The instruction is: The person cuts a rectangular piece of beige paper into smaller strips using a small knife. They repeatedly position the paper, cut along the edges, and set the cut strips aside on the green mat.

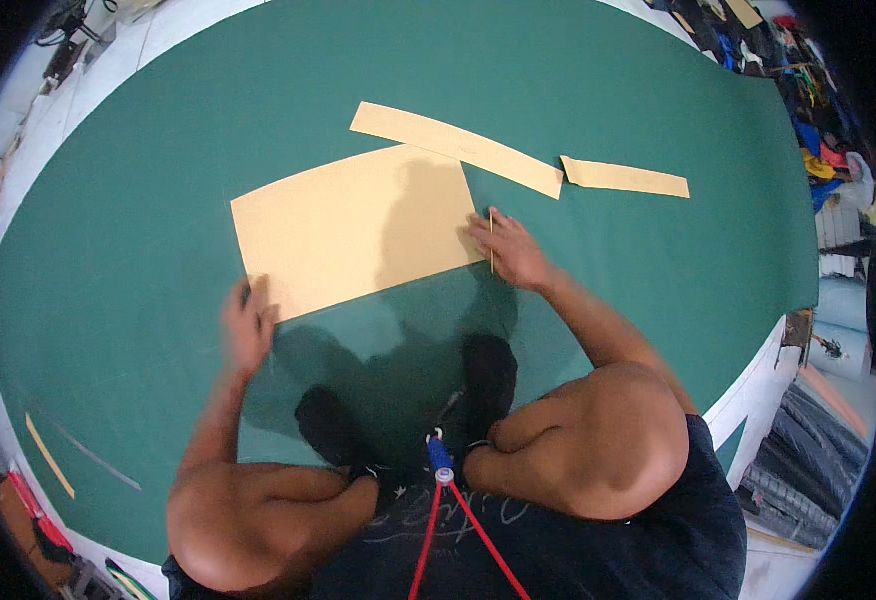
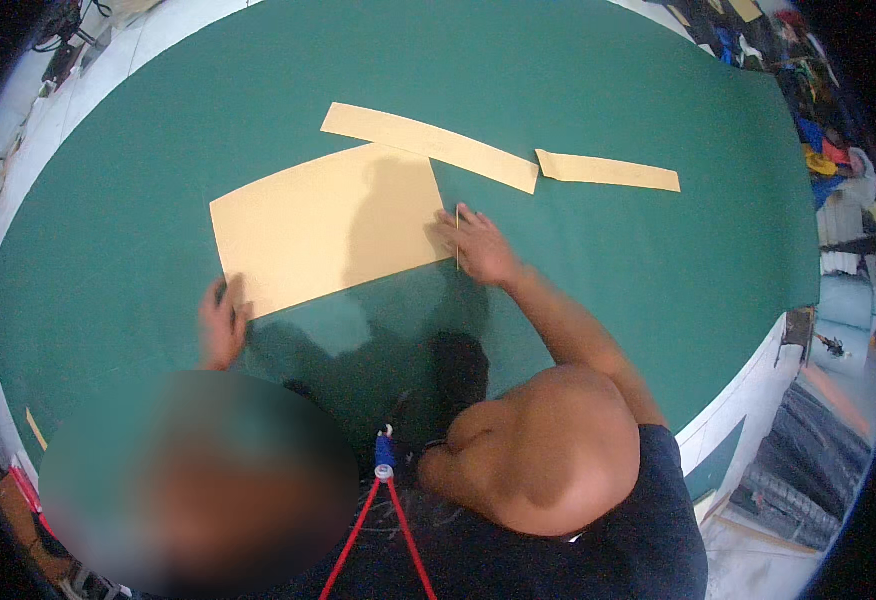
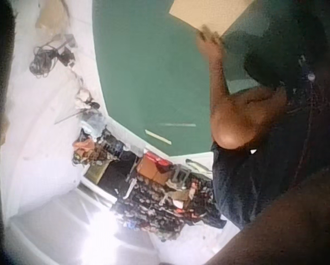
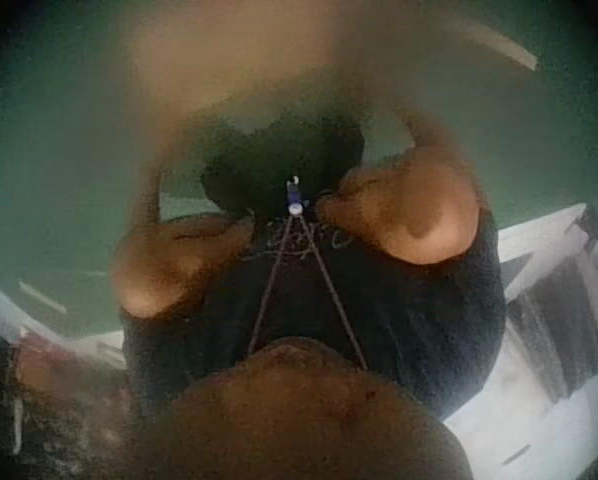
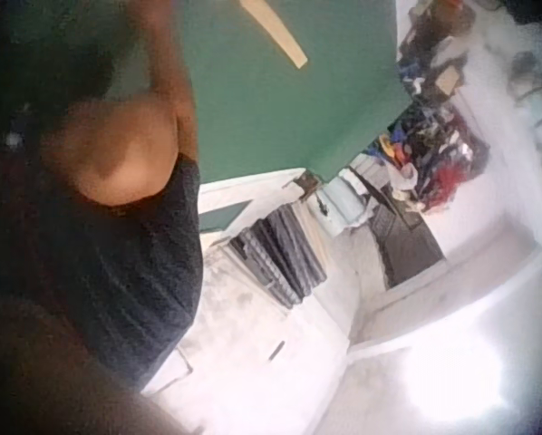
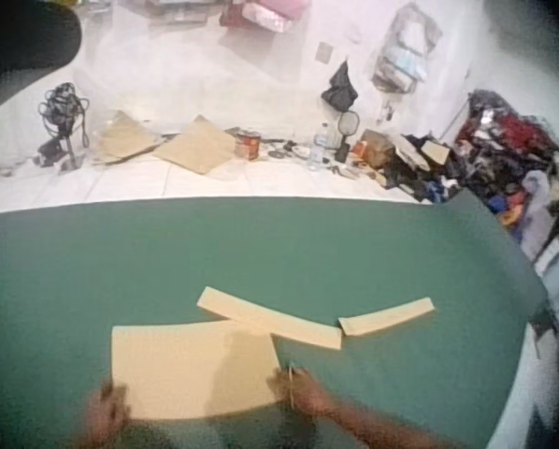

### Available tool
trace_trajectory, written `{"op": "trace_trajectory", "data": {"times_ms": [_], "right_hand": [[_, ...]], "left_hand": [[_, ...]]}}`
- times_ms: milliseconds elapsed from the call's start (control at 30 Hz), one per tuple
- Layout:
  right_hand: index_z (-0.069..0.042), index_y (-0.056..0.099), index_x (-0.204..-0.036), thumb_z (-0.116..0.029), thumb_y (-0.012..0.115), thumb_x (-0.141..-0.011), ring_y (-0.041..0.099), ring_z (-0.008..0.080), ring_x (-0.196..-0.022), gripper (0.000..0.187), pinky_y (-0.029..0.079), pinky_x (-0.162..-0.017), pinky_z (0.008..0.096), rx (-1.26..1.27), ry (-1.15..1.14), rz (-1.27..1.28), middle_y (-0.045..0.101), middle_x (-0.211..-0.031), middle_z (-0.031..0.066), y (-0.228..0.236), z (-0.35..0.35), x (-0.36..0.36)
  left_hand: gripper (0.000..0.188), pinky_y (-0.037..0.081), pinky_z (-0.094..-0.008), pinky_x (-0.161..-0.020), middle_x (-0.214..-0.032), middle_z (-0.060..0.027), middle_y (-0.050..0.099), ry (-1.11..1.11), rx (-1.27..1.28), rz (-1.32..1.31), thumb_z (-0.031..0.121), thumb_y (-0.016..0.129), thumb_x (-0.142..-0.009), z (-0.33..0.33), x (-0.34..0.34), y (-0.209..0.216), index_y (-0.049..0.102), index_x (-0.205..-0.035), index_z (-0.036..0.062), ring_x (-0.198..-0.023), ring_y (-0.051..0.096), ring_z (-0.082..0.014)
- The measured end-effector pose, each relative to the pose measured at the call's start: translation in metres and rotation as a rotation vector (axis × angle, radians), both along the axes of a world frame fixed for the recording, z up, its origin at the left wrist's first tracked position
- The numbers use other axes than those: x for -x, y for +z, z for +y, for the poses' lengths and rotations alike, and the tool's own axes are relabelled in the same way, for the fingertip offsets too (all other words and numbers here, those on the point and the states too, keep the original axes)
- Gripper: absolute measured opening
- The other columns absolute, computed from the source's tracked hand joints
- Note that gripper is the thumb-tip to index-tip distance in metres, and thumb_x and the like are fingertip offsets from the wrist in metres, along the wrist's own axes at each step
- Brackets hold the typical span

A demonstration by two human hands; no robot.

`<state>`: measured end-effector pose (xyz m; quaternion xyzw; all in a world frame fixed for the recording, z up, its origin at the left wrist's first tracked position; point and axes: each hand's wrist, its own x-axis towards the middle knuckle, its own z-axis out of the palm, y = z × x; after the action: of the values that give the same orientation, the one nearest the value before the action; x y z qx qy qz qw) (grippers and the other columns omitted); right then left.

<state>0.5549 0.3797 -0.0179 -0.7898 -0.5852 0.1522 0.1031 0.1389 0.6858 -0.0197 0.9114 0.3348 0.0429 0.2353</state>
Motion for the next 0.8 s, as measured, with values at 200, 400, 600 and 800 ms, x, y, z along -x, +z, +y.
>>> {"op": "trace_trajectory", "data": {"times_ms": [200,400,600,800], "right_hand": [[-0.013,0.059,-0.141,-0.022,0.060,-0.102,0.039,0.0445,-0.146,0.040,0.035,-0.119,0.0542,0.015,-0.211,0.180,0.051,-0.154,0.0162,0.013,-0.009,-0.011],[-0.019,0.060,-0.141,-0.027,0.062,-0.101,0.040,0.0448,-0.146,0.040,0.037,-0.118,0.0539,0.052,-0.084,-0.097,0.046,-0.158,0.0156,0.001,-0.016,0.011],[-0.022,0.061,-0.140,-0.029,0.062,-0.101,0.041,0.0444,-0.146,0.039,0.035,-0.117,0.0604,-0.005,-0.028,-0.148,0.046,-0.158,0.0144,-0.007,-0.017,0.015],[-0.022,0.065,-0.136,-0.033,0.063,-0.100,0.044,0.0455,-0.143,0.037,0.035,-0.114,0.0661,-0.054,-0.077,-0.115,0.050,-0.155,0.0142,-0.011,-0.017,0.018]], "left_hand": [[0.078,0.033,-0.0664,-0.115,-0.159,-0.0366,0.034,-0.153,-0.045,0.068,0.046,0.078,-0.088,0.034,0.022,0.001,0.049,-0.155,0.0194,-0.145,0.034,-0.0567],[0.070,0.034,-0.0617,-0.116,-0.155,-0.0380,0.038,-0.143,-0.014,-0.039,0.038,0.079,-0.089,0.038,0.026,-0.004,0.053,-0.152,0.0192,-0.141,0.038,-0.0584],[0.066,0.034,-0.0574,-0.118,-0.157,-0.0302,0.039,-0.101,-0.056,0.054,0.038,0.078,-0.089,0.044,0.030,-0.003,0.056,-0.149,0.0217,-0.143,0.038,-0.0520],[0.066,0.033,-0.0549,-0.119,-0.162,-0.0223,0.036,-0.073,-0.060,0.124,0.045,0.077,-0.088,0.045,0.028,-0.002,0.056,-0.149,0.0291,-0.148,0.034,-0.0473]]}}
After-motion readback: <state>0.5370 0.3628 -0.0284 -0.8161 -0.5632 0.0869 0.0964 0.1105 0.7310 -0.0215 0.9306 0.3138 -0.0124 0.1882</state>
